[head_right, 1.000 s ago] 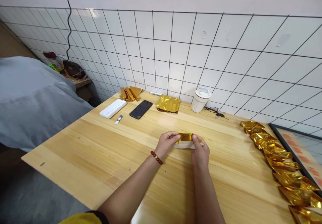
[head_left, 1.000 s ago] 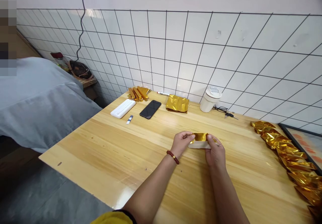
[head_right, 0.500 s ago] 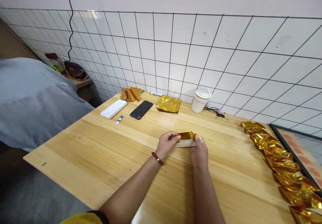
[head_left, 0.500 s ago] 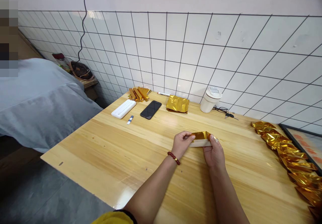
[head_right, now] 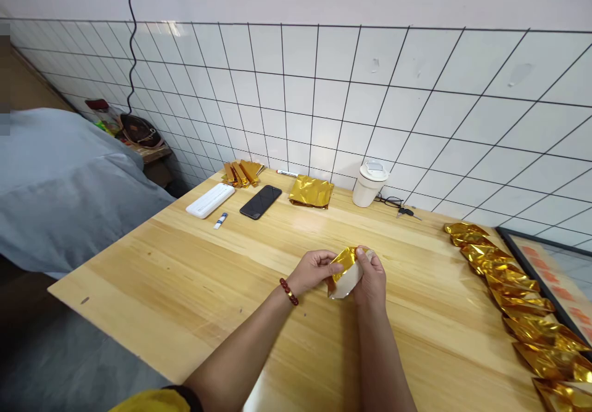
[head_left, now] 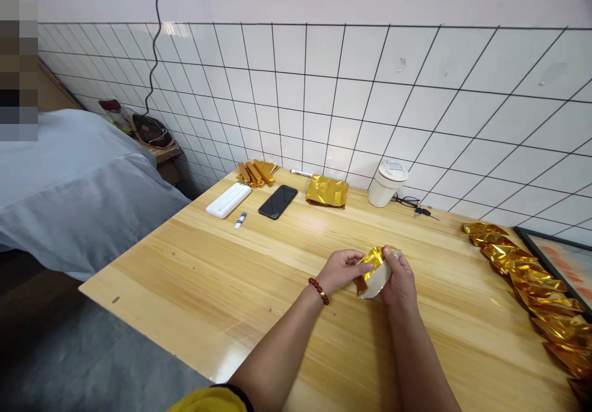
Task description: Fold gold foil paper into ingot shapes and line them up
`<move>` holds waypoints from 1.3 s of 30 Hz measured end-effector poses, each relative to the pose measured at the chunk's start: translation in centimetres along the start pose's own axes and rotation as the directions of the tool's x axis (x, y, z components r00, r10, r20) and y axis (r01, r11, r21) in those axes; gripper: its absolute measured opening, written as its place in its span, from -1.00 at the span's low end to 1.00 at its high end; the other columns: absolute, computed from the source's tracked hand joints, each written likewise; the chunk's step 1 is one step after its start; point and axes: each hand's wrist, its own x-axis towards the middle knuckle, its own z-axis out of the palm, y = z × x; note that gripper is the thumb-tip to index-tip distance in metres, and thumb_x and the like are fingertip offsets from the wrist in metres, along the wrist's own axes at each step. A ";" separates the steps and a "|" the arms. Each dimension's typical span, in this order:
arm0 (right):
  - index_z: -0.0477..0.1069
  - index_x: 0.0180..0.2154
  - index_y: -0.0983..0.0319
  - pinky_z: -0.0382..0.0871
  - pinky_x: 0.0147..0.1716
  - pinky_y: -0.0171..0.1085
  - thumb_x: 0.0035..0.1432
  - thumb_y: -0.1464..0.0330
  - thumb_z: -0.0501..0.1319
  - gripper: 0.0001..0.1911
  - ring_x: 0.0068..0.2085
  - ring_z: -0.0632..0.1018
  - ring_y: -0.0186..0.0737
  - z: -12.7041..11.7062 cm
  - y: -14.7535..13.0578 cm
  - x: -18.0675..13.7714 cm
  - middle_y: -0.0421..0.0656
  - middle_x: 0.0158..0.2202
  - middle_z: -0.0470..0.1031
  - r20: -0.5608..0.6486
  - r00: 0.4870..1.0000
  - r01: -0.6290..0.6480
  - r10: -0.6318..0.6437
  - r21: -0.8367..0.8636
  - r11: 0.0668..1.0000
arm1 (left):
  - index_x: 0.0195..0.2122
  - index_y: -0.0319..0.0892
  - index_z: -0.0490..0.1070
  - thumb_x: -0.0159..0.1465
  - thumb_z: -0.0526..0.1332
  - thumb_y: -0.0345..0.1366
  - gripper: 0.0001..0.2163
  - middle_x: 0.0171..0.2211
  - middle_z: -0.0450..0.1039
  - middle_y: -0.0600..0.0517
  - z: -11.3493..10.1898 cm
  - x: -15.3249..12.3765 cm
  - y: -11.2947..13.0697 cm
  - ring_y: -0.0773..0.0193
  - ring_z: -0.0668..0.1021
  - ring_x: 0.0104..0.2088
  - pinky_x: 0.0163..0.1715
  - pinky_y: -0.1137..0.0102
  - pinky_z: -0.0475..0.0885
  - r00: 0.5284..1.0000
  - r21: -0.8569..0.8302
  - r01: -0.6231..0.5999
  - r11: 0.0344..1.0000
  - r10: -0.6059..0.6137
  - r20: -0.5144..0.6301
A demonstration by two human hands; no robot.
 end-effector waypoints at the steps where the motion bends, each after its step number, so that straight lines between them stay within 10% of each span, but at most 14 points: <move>1: 0.50 -0.36 0.19 0.44 -0.54 -0.32 -0.29 0.26 0.57 -0.59 -0.51 0.51 -0.30 0.0 -0.1 -0.2 -0.24 -0.48 0.54 0.023 0.999 -0.029 0.030 -0.022 0.999 | -0.38 -0.27 0.57 -0.08 0.45 0.12 -0.50 -0.49 0.48 0.02 0.0 -0.1 0.1 0.38 0.42 -0.52 -0.48 0.45 0.29 1.000 0.008 -0.001 1.000 0.001 -0.002; 8: 0.55 -0.21 0.19 0.47 -0.43 -0.23 -0.20 0.12 0.53 -0.50 -0.46 0.53 -0.22 0.6 0.3 -1.0 -0.20 -0.42 0.58 0.159 0.983 -0.070 0.093 -0.143 0.987 | -0.54 -0.25 0.49 -0.03 0.41 0.12 -0.55 -0.59 0.37 0.10 -0.1 0.3 0.0 0.40 0.34 -0.53 -0.50 0.46 0.21 0.986 0.043 -0.069 0.997 0.075 -0.149; 16: 0.51 -0.04 0.09 0.52 -0.17 -0.21 -0.30 0.15 0.57 -0.31 -0.12 0.59 -0.14 0.8 -0.1 -1.2 -0.13 -0.05 0.58 0.352 0.928 -0.100 0.121 -0.077 0.992 | -0.38 -0.23 0.49 -0.23 0.57 -0.12 -0.55 -0.45 0.50 0.08 -1.3 1.1 0.8 0.43 0.46 -0.50 -0.44 0.47 0.39 0.889 -0.414 -0.183 0.892 -0.030 -0.458; 23: 0.52 -0.05 0.10 0.55 -0.20 -0.27 -0.28 0.37 0.57 -0.35 -0.20 0.62 -0.24 0.6 0.4 -1.0 -0.16 -0.10 0.59 0.316 0.935 -0.124 0.159 -0.128 0.984 | -0.32 -0.23 0.47 -0.21 0.58 -0.27 -0.55 -0.44 0.52 0.07 -1.9 1.2 1.2 0.45 0.48 -0.51 -0.40 0.46 0.47 0.897 -0.581 -0.174 0.795 -0.115 -0.426; 29: 0.56 -0.38 0.20 0.55 -0.32 -0.31 -0.24 0.32 0.56 -0.68 -0.42 0.56 -0.34 0.6 0.6 -0.7 -0.22 -0.41 0.57 0.252 0.965 -0.046 0.077 -0.128 0.991 | -0.29 -0.24 0.50 -0.19 0.57 -0.21 -0.54 -0.35 0.56 0.01 -1.3 1.0 0.8 0.39 0.54 -0.43 -0.43 0.46 0.46 0.921 -0.490 -0.137 0.861 -0.071 -0.382; 39: 0.59 -0.31 0.21 0.55 -0.33 -0.32 -0.20 0.30 0.55 -0.66 -0.41 0.56 -0.33 0.4 1.2 -0.7 -0.21 -0.42 0.59 0.286 0.958 0.027 0.020 -0.159 0.987 | -0.45 -0.32 0.52 -0.20 0.55 -0.14 -0.59 -0.56 0.51 -0.02 -0.2 0.9 -0.2 0.36 0.48 -0.55 -0.50 0.43 0.34 0.966 -0.274 -0.037 0.961 -0.036 -0.256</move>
